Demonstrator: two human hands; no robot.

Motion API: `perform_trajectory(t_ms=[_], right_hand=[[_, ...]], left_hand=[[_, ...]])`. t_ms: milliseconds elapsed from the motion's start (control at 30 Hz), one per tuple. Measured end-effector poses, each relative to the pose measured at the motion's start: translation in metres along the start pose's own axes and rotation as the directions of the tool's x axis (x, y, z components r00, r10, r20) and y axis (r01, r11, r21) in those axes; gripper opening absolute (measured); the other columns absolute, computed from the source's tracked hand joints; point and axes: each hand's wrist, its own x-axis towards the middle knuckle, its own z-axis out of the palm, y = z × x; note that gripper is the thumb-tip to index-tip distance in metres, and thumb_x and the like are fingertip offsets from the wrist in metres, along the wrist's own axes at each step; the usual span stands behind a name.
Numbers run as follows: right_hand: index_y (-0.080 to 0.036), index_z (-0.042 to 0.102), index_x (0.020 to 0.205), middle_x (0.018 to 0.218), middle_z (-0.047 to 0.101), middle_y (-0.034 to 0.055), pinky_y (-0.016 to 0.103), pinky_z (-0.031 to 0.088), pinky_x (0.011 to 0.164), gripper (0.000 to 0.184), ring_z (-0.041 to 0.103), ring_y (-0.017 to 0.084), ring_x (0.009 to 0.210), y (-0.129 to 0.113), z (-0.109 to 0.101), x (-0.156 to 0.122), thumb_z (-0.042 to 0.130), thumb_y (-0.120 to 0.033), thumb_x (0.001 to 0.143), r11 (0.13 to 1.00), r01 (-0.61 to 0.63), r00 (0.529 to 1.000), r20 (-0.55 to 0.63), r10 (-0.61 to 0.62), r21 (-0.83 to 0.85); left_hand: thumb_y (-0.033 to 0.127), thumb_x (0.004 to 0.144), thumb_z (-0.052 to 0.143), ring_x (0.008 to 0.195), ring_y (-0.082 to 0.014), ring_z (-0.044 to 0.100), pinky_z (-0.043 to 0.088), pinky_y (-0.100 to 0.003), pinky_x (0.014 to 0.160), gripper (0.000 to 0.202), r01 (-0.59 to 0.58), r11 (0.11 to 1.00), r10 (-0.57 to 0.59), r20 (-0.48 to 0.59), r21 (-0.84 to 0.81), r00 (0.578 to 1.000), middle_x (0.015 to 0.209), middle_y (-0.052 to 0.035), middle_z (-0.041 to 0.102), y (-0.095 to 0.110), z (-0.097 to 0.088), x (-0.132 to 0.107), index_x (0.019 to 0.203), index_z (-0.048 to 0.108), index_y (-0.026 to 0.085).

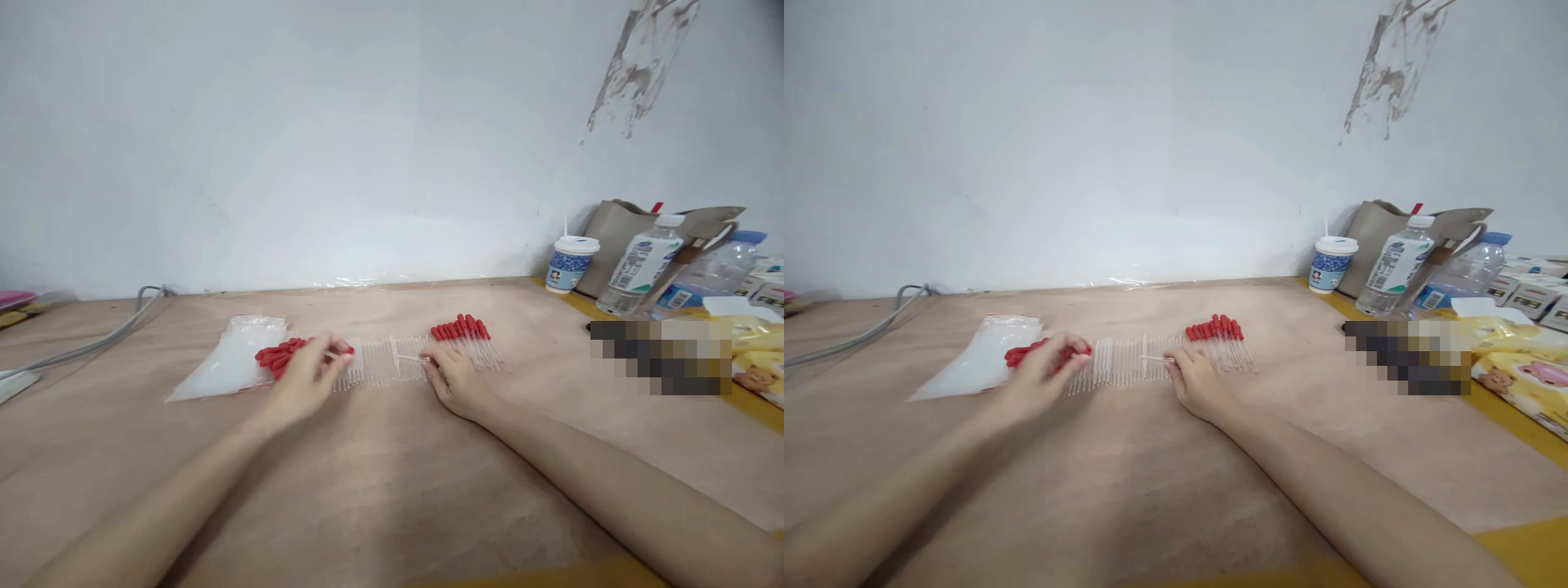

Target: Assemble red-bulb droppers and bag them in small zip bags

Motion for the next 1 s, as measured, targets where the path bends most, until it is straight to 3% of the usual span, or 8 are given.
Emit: perform_trajectory(t_ms=[100,200,433,700,1000], right_hand=[[-0.018,0.053,0.095,0.087,0.059,0.0058,0.032,0.038,0.072,0.018,0.053,0.017,0.078,-0.001,0.0,-0.001,0.036,-0.02,0.088,1.0,0.009,1.0,-0.014,-0.009,0.023],[-0.019,0.055,0.092,0.084,0.059,0.0049,0.03,0.039,0.07,0.017,0.054,0.016,0.077,-0.008,-0.002,-0.002,0.039,-0.021,0.088,0.996,-0.01,1.0,-0.016,0.012,0.086],[-0.018,0.055,0.09,0.081,0.062,0.0034,0.029,0.038,0.069,0.017,0.055,0.014,0.074,-0.024,-0.005,-0.003,0.038,-0.021,0.088,0.99,0.038,0.999,0.022,-0.042,0.139],[-0.018,0.055,0.091,0.082,0.064,0.0019,0.029,0.033,0.071,0.018,0.055,0.012,0.068,-0.021,0.0,-0.007,0.038,-0.023,0.089,0.993,0.073,0.99,0.11,-0.083,0.096],[-0.02,0.057,0.089,0.079,0.065,-0.0002,0.028,0.033,0.069,0.018,0.055,0.011,0.065,-0.019,-0.006,-0.003,0.039,-0.023,0.089,0.979,0.059,0.968,0.227,-0.104,0.196]], left_hand=[[0.033,0.084,0.044,0.074,-0.0153,0.058,0.046,-0.027,0.067,0.017,-0.061,0.995,0.069,0.101,-0.078,0.992,0.08,-0.0031,0.06,-0.001,0.038,-0.017,0.087,0.05,0.017],[0.033,0.082,0.049,0.079,-0.0157,0.059,0.048,-0.028,0.069,0.022,-0.011,0.991,0.028,0.131,-0.133,0.991,0.086,-0.0038,0.062,-0.007,0.054,-0.023,0.098,0.051,0.018],[0.036,0.082,0.05,0.077,-0.0163,0.06,0.048,-0.027,0.067,0.023,-0.035,0.996,0.047,0.162,-0.077,0.986,0.088,-0.0028,0.065,-0.008,0.05,-0.021,0.096,0.06,0.02],[0.037,0.082,0.05,0.075,-0.0165,0.061,0.048,-0.027,0.067,0.025,-0.041,0.995,0.052,0.111,-0.096,0.992,0.085,-0.003,0.066,-0.008,0.052,-0.022,0.095,0.061,0.019],[0.03,0.084,0.049,0.082,-0.0178,0.061,0.047,-0.028,0.074,0.022,-0.138,0.973,0.163,0.13,-0.186,0.978,0.09,-0.0043,0.068,-0.009,0.051,-0.021,0.093,0.066,0.019]])
